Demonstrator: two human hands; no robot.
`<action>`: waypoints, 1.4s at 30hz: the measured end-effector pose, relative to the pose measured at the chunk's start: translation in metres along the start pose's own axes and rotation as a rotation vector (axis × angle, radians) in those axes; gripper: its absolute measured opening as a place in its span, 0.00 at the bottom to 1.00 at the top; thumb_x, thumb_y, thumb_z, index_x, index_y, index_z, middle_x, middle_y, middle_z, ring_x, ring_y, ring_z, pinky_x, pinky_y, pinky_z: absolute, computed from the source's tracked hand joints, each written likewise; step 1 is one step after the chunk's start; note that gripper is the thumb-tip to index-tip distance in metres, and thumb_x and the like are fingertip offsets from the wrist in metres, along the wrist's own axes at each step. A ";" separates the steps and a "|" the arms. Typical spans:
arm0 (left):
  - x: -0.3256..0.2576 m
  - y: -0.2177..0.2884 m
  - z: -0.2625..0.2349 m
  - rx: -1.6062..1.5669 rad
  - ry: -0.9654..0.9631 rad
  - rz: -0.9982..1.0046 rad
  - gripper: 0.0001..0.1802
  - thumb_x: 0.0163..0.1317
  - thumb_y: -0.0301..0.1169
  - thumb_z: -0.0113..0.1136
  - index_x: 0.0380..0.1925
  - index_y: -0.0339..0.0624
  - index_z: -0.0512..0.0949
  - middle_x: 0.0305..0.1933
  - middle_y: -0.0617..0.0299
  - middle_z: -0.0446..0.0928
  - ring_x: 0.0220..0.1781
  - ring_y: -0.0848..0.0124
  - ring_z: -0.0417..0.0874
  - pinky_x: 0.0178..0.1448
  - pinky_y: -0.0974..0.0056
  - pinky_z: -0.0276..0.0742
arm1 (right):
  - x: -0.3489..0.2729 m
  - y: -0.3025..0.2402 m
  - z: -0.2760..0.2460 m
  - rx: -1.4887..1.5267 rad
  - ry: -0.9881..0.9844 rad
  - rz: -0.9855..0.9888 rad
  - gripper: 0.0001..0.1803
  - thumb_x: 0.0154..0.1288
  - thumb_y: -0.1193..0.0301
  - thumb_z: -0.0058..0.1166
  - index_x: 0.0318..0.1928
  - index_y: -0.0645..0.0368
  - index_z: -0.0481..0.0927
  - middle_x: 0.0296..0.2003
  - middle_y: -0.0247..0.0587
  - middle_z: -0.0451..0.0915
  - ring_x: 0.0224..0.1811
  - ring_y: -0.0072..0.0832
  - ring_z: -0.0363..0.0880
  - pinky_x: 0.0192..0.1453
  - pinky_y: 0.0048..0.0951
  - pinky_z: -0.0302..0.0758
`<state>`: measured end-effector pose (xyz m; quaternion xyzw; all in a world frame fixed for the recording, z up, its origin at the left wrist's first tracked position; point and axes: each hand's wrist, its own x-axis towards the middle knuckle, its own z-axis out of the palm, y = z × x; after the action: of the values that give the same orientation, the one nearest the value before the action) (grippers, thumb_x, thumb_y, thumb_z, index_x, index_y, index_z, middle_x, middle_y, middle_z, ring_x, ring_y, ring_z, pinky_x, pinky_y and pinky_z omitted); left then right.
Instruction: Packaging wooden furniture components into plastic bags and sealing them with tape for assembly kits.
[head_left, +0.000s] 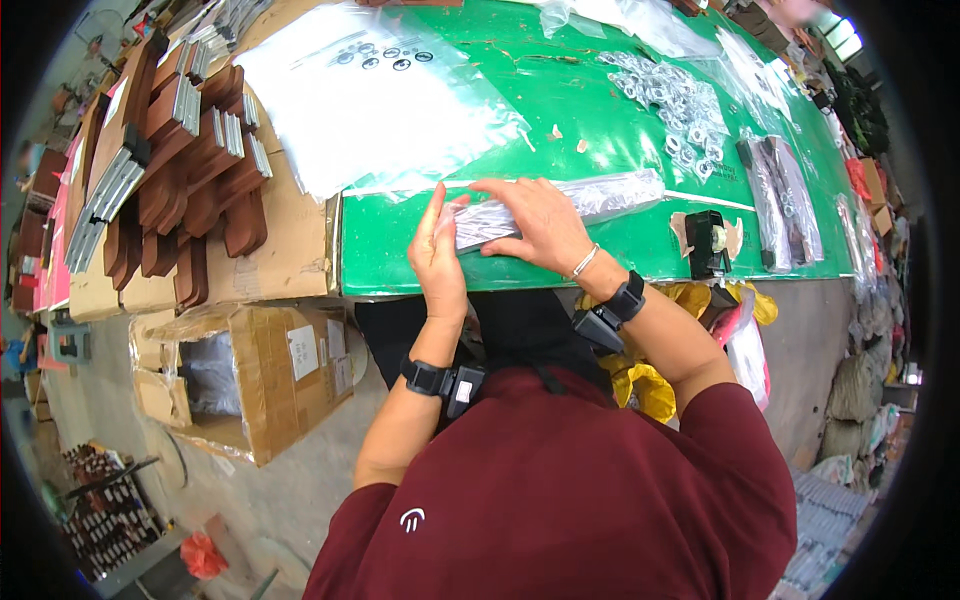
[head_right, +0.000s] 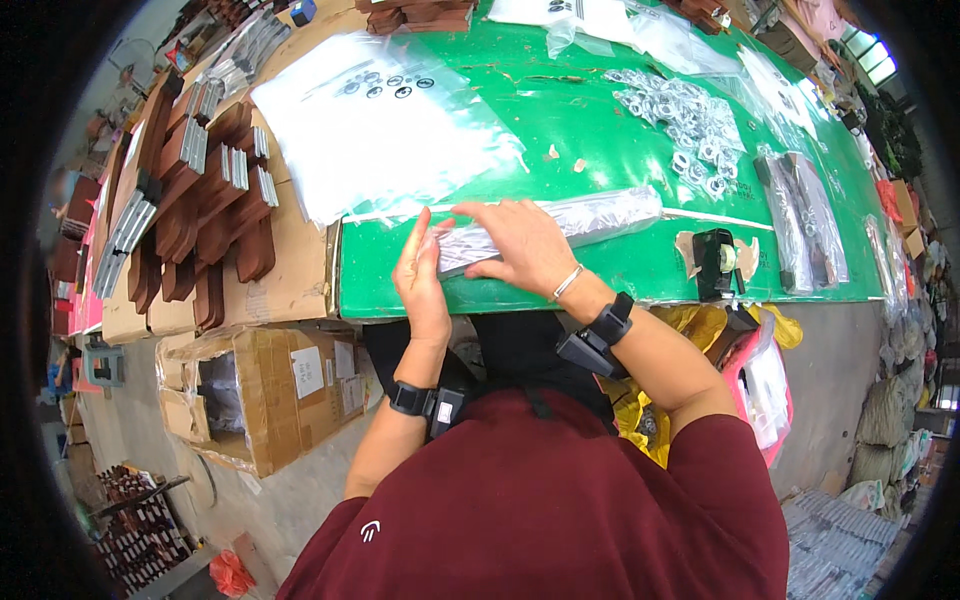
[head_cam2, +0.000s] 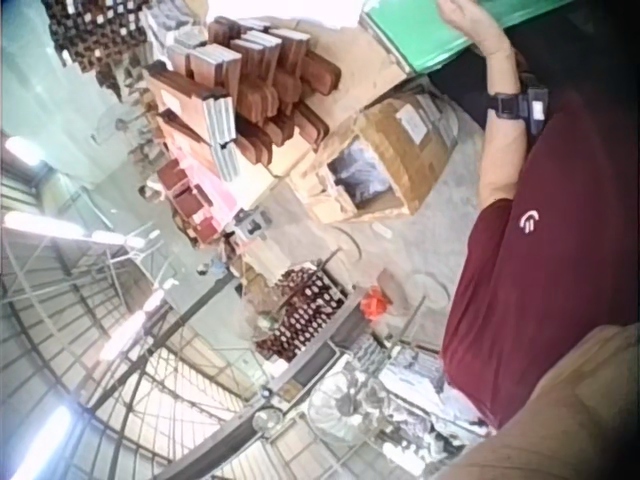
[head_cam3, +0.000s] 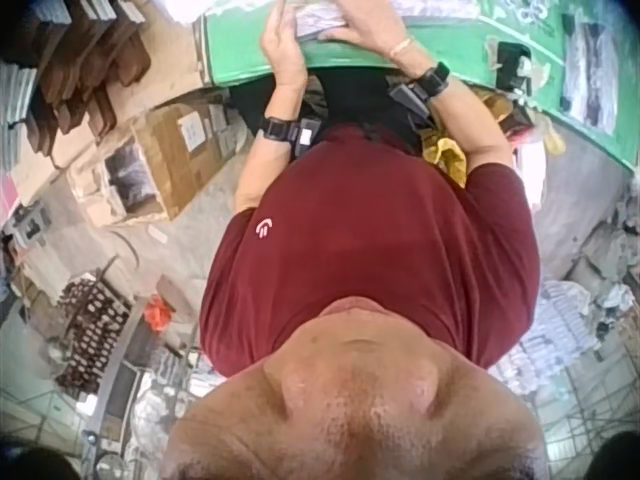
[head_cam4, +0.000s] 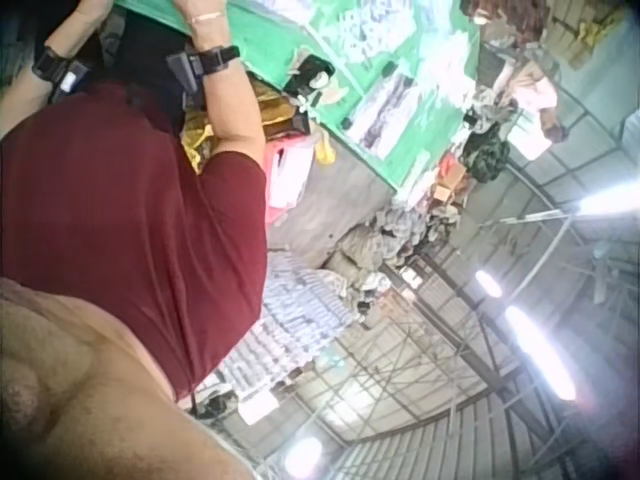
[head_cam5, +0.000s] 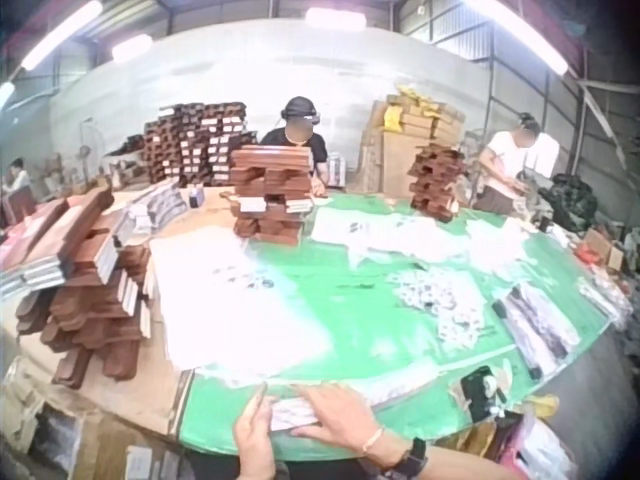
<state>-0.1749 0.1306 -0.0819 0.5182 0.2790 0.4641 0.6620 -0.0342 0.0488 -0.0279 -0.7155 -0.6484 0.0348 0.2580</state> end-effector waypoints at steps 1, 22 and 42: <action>0.000 0.000 -0.002 -0.012 0.012 -0.038 0.23 0.74 0.28 0.51 0.67 0.34 0.72 0.51 0.62 0.81 0.40 0.84 0.70 0.46 0.75 0.67 | -0.001 -0.001 0.000 -0.035 -0.025 -0.040 0.43 0.49 0.51 0.71 0.66 0.46 0.70 0.41 0.40 0.81 0.47 0.39 0.78 0.53 0.41 0.71; -0.016 0.028 -0.027 0.013 -0.088 -0.391 0.30 0.70 0.26 0.45 0.71 0.26 0.61 0.64 0.40 0.76 0.57 0.70 0.79 0.62 0.66 0.74 | -0.011 -0.006 0.001 -0.154 -0.065 -0.253 0.34 0.48 0.55 0.72 0.59 0.39 0.77 0.39 0.34 0.75 0.48 0.34 0.76 0.58 0.40 0.69; -0.039 0.040 -0.005 -0.010 -0.419 -0.621 0.32 0.71 0.30 0.58 0.75 0.50 0.62 0.59 0.62 0.78 0.47 0.79 0.81 0.45 0.70 0.84 | -0.057 0.036 -0.023 -0.266 0.109 -0.351 0.34 0.49 0.64 0.68 0.60 0.36 0.77 0.53 0.30 0.77 0.64 0.32 0.73 0.82 0.56 0.44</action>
<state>-0.2086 0.0987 -0.0499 0.4894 0.2789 0.1265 0.8165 -0.0011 -0.0140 -0.0390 -0.6202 -0.7469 -0.1352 0.1980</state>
